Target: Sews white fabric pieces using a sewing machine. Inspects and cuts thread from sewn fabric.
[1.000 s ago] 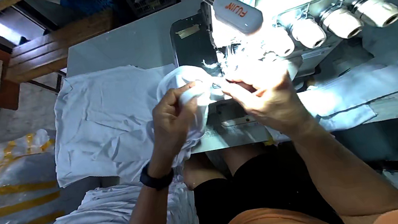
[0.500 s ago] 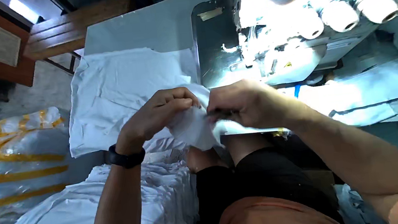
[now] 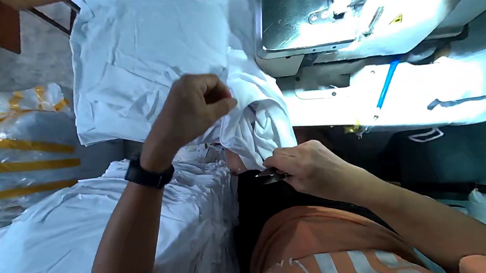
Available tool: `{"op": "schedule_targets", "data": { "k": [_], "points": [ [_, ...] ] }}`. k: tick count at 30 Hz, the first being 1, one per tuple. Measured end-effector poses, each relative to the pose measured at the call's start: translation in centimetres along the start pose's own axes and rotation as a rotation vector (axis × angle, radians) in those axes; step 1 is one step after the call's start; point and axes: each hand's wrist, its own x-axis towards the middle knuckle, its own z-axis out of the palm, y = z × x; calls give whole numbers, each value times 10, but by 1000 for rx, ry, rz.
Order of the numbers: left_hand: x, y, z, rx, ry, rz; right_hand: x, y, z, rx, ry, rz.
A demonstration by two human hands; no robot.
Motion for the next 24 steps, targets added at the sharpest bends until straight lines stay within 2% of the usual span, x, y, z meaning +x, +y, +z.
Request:
{"op": "schedule_targets", "data": {
  "k": [4,6,10,12,14,19,22,24],
  "points": [
    [-17,-22,40,193,17,-121,6,-6,3,-38,18,-59],
    [-25,-17,55,242,147,-12,11,-5,0,-79,61,-88],
    [-41,30,46,343,320,342,14,4,-17,-103,273,-132],
    [-45,29,48,377,374,548,16,6,-24,-85,372,-163],
    [-47,23,53,421,396,677,20,8,-31,-85,403,-172],
    [-48,21,55,514,422,820,27,16,-38,-43,350,-189],
    [-47,20,56,544,427,848,33,22,-37,17,337,-222],
    [-47,19,55,557,392,821,34,24,-36,147,358,-195]
  ]
}}
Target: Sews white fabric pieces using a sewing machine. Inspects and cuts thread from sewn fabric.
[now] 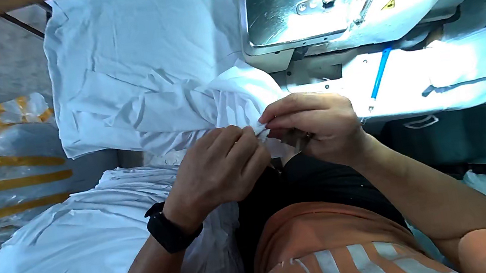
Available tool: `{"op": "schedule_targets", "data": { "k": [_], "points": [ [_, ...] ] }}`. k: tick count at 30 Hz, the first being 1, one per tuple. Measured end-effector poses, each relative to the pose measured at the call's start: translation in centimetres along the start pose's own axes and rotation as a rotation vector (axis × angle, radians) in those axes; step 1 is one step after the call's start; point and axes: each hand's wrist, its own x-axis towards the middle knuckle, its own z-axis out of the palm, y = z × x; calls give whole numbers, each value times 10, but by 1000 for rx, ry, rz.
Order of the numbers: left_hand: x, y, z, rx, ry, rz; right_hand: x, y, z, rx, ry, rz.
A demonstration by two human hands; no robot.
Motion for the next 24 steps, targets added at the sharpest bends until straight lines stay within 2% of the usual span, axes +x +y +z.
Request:
{"op": "schedule_targets", "data": {
  "k": [4,6,13,21,24],
  "points": [
    [-7,-13,-7,11,-268,-206,0,-3,-6,155,87,214],
    [-16,-24,-6,-41,-304,-300,-1,-5,-11,172,100,295],
    [-28,-33,8,-429,58,-461,-1,-7,-11,213,121,397],
    [-32,-28,28,-625,255,-609,-3,-6,-11,222,143,425],
    [-26,-21,35,-836,385,-778,-4,-6,-9,217,178,468]
  ]
}}
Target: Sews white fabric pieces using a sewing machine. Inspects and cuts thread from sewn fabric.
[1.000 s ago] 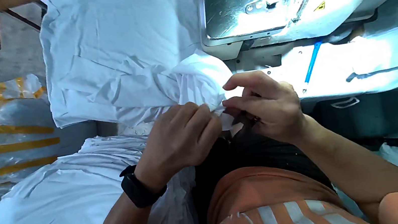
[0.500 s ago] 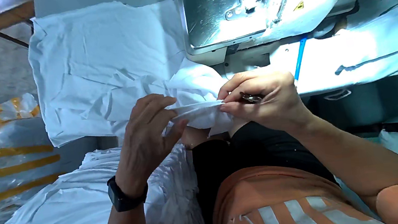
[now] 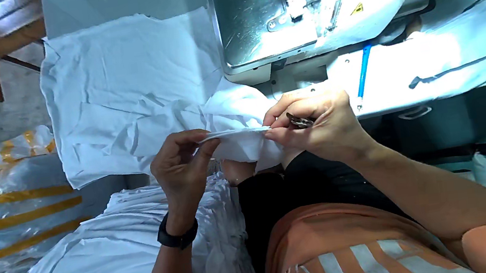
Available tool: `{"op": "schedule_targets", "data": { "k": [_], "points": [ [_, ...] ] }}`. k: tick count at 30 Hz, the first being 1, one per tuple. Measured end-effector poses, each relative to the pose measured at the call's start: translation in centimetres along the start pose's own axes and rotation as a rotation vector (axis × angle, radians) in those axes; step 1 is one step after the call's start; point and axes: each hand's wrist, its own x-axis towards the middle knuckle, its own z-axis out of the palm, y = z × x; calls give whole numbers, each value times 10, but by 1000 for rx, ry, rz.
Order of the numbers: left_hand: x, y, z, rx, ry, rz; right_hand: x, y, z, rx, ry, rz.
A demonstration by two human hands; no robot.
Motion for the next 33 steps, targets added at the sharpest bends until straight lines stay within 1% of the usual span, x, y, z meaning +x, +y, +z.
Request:
{"op": "schedule_targets", "data": {
  "k": [2,4,5,6,7,8,10,12,13,15,16,17,19,21,23,24,25,26,27,29,30,31,33],
  "points": [
    [-2,3,9,-221,82,-183,-1,2,6,7,40,35],
    [-1,4,16,-376,131,-324,-3,4,11,37,60,38],
    [0,4,19,-401,138,-357,-4,5,10,37,44,31],
    [3,4,21,-395,130,-353,-5,4,6,3,8,33],
    [7,5,23,-367,109,-316,-7,1,-1,-72,-27,53],
    [11,6,25,-324,77,-257,-9,-3,-14,-207,-51,89],
    [20,7,33,-204,-26,-116,-16,-10,-42,-547,-6,216],
    [27,4,48,-96,-162,14,-23,-9,-70,-880,51,443],
    [30,3,59,-35,-224,68,-23,-7,-81,-982,34,609],
    [34,-4,87,85,-317,176,-20,-1,-94,-1041,-36,895],
    [34,-9,101,144,-354,197,-18,4,-98,-1012,-57,972],
    [33,-17,113,196,-382,196,-19,8,-102,-955,-56,995],
    [30,-38,127,265,-392,174,-25,15,-111,-803,-16,956],
    [24,-54,133,275,-360,130,-35,16,-118,-580,32,958],
    [19,-60,135,276,-329,109,-50,12,-118,-183,66,958],
    [18,-60,135,279,-317,100,-60,12,-114,3,90,905],
    [16,-60,135,281,-313,93,-66,14,-105,134,136,826],
    [15,-60,135,283,-311,95,-66,15,-92,192,206,725],
    [15,-59,135,286,-308,100,-63,17,-77,194,296,611],
    [14,-59,136,298,-300,118,-50,29,-47,107,490,354],
    [13,-60,137,303,-293,125,-44,39,-36,58,551,228],
    [12,-61,138,305,-284,130,-38,50,-27,24,603,133],
    [11,-63,139,306,-269,137,-32,65,-15,-36,650,46]
  ]
}}
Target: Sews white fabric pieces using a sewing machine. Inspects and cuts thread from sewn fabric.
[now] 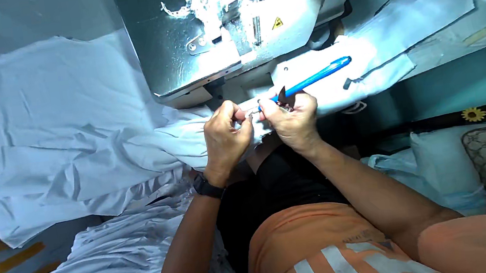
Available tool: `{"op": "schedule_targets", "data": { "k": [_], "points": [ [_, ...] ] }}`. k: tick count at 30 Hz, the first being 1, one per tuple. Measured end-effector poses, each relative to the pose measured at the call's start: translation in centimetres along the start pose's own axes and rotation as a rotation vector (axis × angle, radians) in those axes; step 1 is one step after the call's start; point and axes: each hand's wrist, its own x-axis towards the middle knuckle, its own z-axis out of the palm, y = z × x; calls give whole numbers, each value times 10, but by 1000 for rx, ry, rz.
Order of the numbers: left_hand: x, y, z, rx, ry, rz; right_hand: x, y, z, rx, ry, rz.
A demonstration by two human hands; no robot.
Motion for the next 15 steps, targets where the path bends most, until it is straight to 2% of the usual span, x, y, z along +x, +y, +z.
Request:
{"op": "schedule_targets", "data": {
  "k": [15],
  "points": [
    [1,3,0,-4,8,1,-1,0,4,-135,-49,19]
  ]
}}
